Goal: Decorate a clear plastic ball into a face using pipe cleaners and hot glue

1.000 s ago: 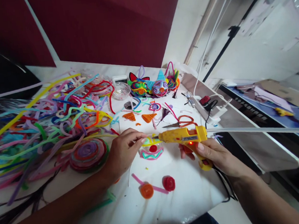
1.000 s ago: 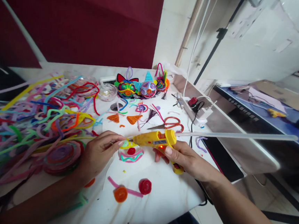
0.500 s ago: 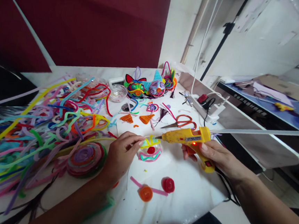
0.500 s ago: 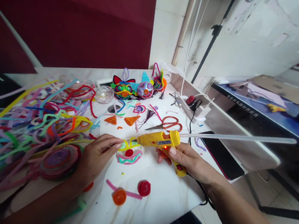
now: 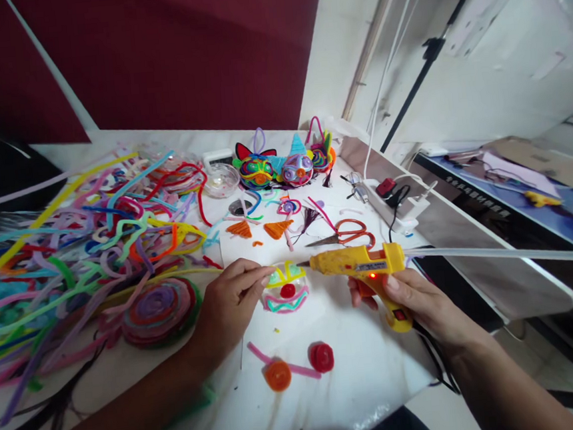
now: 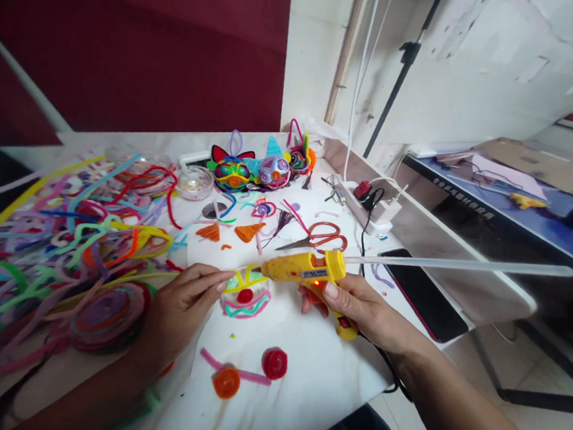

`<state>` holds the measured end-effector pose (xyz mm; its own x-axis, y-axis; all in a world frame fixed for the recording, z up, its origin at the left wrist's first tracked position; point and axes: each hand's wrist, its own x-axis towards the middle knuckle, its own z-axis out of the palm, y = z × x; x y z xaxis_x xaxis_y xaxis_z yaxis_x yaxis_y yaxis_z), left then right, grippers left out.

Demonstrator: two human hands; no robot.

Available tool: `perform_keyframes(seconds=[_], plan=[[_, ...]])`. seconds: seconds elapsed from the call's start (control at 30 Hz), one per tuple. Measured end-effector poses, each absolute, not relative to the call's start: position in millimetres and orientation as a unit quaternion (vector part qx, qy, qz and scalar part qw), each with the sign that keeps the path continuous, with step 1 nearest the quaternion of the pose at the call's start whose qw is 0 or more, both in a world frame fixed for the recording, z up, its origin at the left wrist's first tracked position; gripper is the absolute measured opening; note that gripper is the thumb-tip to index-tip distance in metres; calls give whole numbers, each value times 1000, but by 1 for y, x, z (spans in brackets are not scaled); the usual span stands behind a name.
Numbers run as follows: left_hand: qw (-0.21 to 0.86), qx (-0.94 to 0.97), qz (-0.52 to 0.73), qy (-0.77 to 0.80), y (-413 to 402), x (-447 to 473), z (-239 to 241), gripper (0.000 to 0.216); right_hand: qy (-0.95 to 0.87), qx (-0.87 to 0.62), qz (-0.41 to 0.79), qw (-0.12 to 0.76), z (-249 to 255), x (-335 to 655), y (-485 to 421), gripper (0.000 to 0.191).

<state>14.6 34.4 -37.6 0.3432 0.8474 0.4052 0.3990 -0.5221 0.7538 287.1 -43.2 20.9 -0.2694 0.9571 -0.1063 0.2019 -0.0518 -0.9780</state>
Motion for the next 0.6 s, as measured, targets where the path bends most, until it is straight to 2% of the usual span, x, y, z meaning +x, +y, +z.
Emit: perform_keyframes(seconds=[0.27,0.6], plan=[[239,789,405,394,30,13,-37,24,-585,-509,526,349,20,289,-43,48],[111,843,404,338,28,11,-38,30,-572,-499,533,374,22,287,-44,45]])
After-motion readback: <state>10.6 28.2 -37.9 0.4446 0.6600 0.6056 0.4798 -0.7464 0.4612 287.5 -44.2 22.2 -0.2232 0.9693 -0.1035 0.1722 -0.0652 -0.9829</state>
